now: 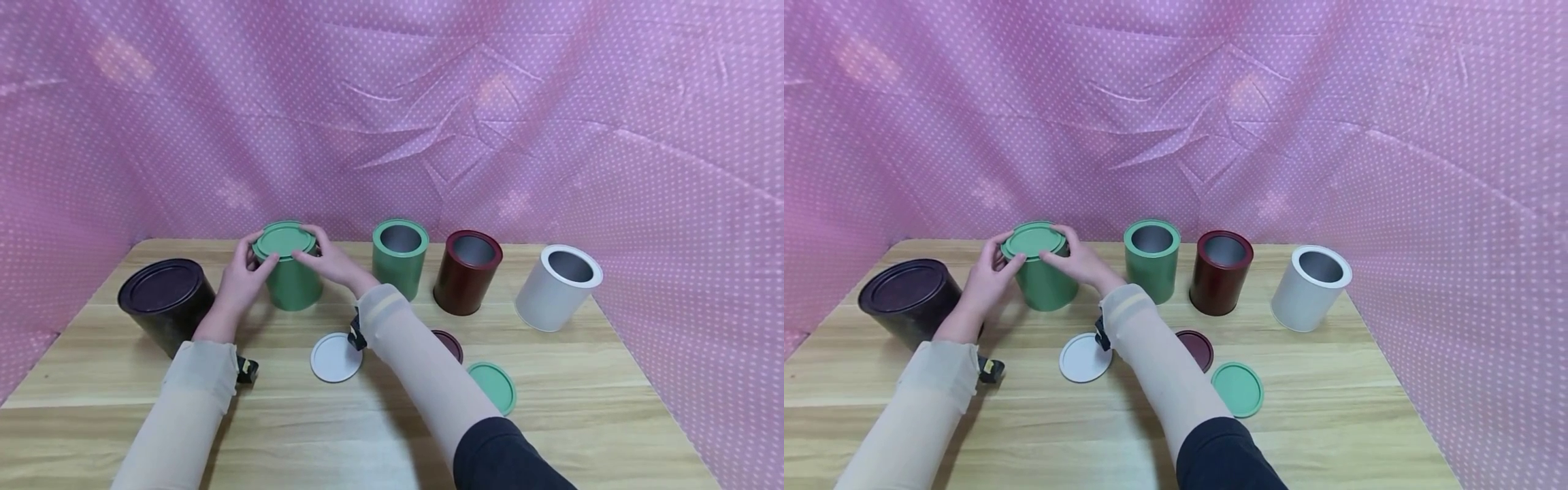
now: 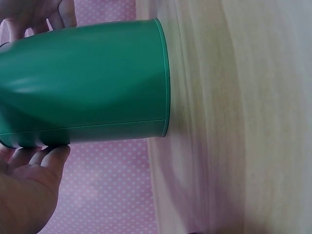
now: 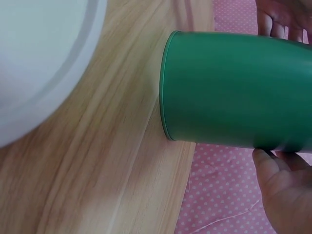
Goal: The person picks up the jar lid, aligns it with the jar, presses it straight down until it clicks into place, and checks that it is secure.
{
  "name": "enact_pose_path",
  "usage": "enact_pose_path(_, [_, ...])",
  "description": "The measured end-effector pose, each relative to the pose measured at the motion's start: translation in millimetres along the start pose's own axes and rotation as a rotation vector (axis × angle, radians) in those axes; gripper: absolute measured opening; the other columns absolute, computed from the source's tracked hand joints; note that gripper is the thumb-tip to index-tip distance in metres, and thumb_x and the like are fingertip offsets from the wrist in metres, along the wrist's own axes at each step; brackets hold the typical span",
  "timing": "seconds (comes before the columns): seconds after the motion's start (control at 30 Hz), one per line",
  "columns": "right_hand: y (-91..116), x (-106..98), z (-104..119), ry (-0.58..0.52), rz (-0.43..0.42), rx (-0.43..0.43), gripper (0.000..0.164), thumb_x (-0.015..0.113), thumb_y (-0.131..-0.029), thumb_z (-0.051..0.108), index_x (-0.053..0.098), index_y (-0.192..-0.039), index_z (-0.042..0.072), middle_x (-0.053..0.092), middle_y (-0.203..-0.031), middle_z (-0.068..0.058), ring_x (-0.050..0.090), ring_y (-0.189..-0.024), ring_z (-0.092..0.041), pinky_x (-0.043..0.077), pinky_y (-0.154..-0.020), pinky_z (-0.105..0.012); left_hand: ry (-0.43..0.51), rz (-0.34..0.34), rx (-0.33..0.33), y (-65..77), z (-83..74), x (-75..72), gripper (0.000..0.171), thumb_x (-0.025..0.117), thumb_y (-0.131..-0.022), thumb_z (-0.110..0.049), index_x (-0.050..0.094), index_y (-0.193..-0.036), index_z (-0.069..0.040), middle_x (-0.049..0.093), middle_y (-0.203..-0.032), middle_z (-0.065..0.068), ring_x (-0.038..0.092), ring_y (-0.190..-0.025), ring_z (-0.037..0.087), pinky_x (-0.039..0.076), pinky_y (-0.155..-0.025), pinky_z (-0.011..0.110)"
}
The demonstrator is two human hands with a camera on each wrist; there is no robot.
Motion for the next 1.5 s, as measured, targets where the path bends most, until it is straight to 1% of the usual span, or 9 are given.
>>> enact_pose_path(0.23, [-2, -2, -3, -0.022, -0.003, 0.011, 0.066, 0.055, -0.096, 0.045, 0.022, -0.152, 0.030, 0.028, -0.158, -0.008, 0.030, -0.145, -0.029, 0.031, -0.115, -0.048, -0.014, 0.046, -0.021, -2.0, 0.6, 1.5, 0.073, 0.052, -0.097, -0.048, 0.019, -0.154, -0.015, 0.028, -0.156, 0.021, 0.031, -0.141, 0.041, 0.028, -0.115, 0.054])
enact_pose_path(0.4, [0, -2, -4, -0.030, 0.000, 0.023, 0.067, 0.055, -0.096, 0.044, 0.022, -0.152, 0.028, 0.027, -0.158, -0.009, 0.031, -0.144, -0.030, 0.031, -0.115, -0.048, -0.016, 0.069, -0.043, -2.6, 2.1, 3.0, 0.074, 0.051, -0.097, -0.049, 0.017, -0.154, -0.016, 0.026, -0.156, 0.022, 0.029, -0.141, 0.043, 0.027, -0.115, 0.056])
enact_pose_path(0.63, [0, -1, -5, -0.065, 0.005, 0.039, 0.067, 0.056, -0.096, 0.041, 0.022, -0.152, 0.027, 0.027, -0.158, -0.010, 0.030, -0.144, -0.030, 0.031, -0.115, -0.048, -0.010, 0.080, -0.054, -2.1, 4.4, 3.6, 0.074, 0.051, -0.097, -0.049, 0.016, -0.154, -0.017, 0.025, -0.156, 0.023, 0.029, -0.141, 0.044, 0.027, -0.115, 0.057])
enact_pose_path(0.73, [-1, 0, -5, -0.075, 0.008, 0.033, 0.066, 0.056, -0.096, 0.039, 0.022, -0.152, 0.026, 0.026, -0.158, -0.010, 0.030, -0.144, -0.031, 0.031, -0.115, -0.048, -0.008, 0.083, -0.052, -1.9, 3.5, 2.1, 0.074, 0.051, -0.097, -0.047, 0.016, -0.154, -0.015, 0.026, -0.156, 0.024, 0.029, -0.141, 0.044, 0.027, -0.115, 0.057])
enact_pose_path(0.87, [-4, 1, -5, -0.067, 0.006, 0.030, 0.067, 0.056, -0.096, 0.039, 0.022, -0.152, 0.024, 0.027, -0.158, -0.011, 0.031, -0.144, -0.030, 0.031, -0.115, -0.048, -0.004, 0.088, -0.044, -1.7, 1.7, 0.6, 0.073, 0.050, -0.098, -0.046, 0.015, -0.154, -0.014, 0.026, -0.156, 0.024, 0.029, -0.141, 0.045, 0.027, -0.115, 0.057])
enact_pose_path(0.97, [-4, 1, -5, -0.060, 0.011, 0.047, 0.068, 0.057, -0.095, 0.039, 0.022, -0.152, 0.024, 0.028, -0.158, -0.011, 0.031, -0.144, -0.030, 0.032, -0.115, -0.047, 0.000, 0.095, -0.046, -1.2, 1.3, 0.3, 0.073, 0.050, -0.098, -0.045, 0.015, -0.154, -0.013, 0.026, -0.156, 0.024, 0.028, -0.141, 0.045, 0.026, -0.115, 0.058])
enact_pose_path(1.2, [-5, -1, 1, -0.074, 0.019, 0.060, 0.067, 0.056, -0.095, 0.038, 0.021, -0.151, 0.025, 0.025, -0.158, -0.010, 0.028, -0.145, -0.029, 0.031, -0.115, -0.049, 0.019, 0.126, -0.045, -5.9, -3.1, -2.5, 0.072, 0.049, -0.100, -0.040, 0.011, -0.154, -0.011, 0.022, -0.157, 0.024, 0.024, -0.143, 0.046, 0.023, -0.116, 0.058])
enact_pose_path(1.33, [-7, -3, 5, -0.063, 0.021, 0.063, 0.068, 0.056, -0.095, 0.038, 0.020, -0.152, 0.026, 0.026, -0.158, -0.011, 0.029, -0.145, -0.028, 0.031, -0.115, -0.049, 0.033, 0.137, -0.052, -9.0, -5.3, -4.5, 0.073, 0.049, -0.099, -0.040, 0.011, -0.154, -0.012, 0.021, -0.158, 0.022, 0.022, -0.144, 0.045, 0.021, -0.116, 0.058])
enact_pose_path(1.5, [-8, -7, 8, -0.059, 0.032, 0.070, 0.067, 0.056, -0.095, 0.036, 0.021, -0.151, 0.024, 0.026, -0.157, -0.013, 0.027, -0.145, -0.029, 0.030, -0.116, -0.048, 0.014, 0.145, -0.063, -10.8, -5.7, -5.5, 0.074, 0.049, -0.099, -0.042, 0.010, -0.154, -0.013, 0.020, -0.158, 0.021, 0.023, -0.144, 0.044, 0.021, -0.116, 0.058])
Point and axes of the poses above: each hand's wrist, its own y-axis away from the middle knuckle, its own x-axis out of the palm, z = x × y, the point moved 3 cm from there along -y, towards the middle knuckle
